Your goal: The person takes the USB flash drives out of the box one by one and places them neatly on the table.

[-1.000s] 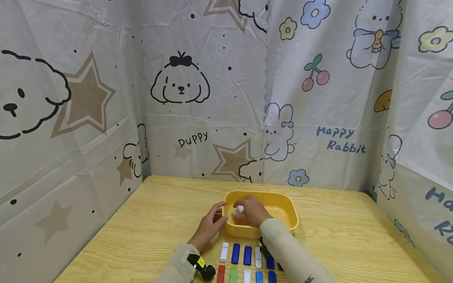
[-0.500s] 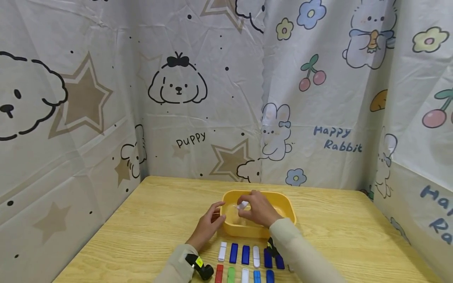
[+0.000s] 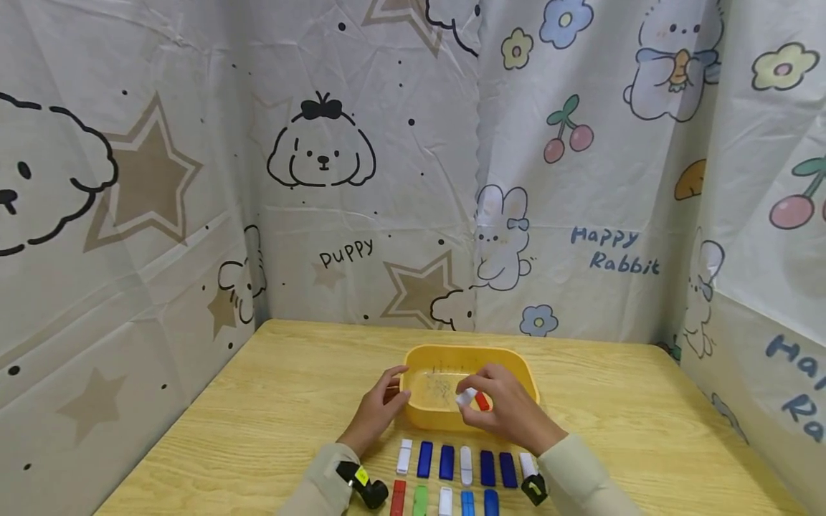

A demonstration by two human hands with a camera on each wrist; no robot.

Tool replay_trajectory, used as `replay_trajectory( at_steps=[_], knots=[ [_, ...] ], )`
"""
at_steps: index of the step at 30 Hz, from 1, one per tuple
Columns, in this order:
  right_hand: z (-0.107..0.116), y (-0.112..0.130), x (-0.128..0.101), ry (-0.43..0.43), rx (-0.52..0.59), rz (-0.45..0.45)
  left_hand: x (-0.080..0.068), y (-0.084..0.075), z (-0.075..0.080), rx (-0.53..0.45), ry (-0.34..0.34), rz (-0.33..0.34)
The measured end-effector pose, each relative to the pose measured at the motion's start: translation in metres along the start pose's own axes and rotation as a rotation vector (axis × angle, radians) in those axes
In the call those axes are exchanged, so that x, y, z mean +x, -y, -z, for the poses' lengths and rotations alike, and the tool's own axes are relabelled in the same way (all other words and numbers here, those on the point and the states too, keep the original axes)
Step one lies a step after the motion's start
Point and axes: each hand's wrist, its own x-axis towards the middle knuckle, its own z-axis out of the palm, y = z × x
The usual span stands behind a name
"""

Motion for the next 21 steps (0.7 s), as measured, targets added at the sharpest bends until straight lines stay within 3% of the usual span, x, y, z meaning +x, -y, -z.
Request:
replay_trajectory(
  at_steps=[7,21],
  knots=[
    [0.016,0.003,-0.026,0.04,0.02,0.002,0.002,0.004,0.0,-0.013,0.005,-0.014],
    [0.049,0.013,-0.037,0.486,0.092,-0.124,0.001,-0.003,0.0,0.014,0.0,0.028]
  ],
)
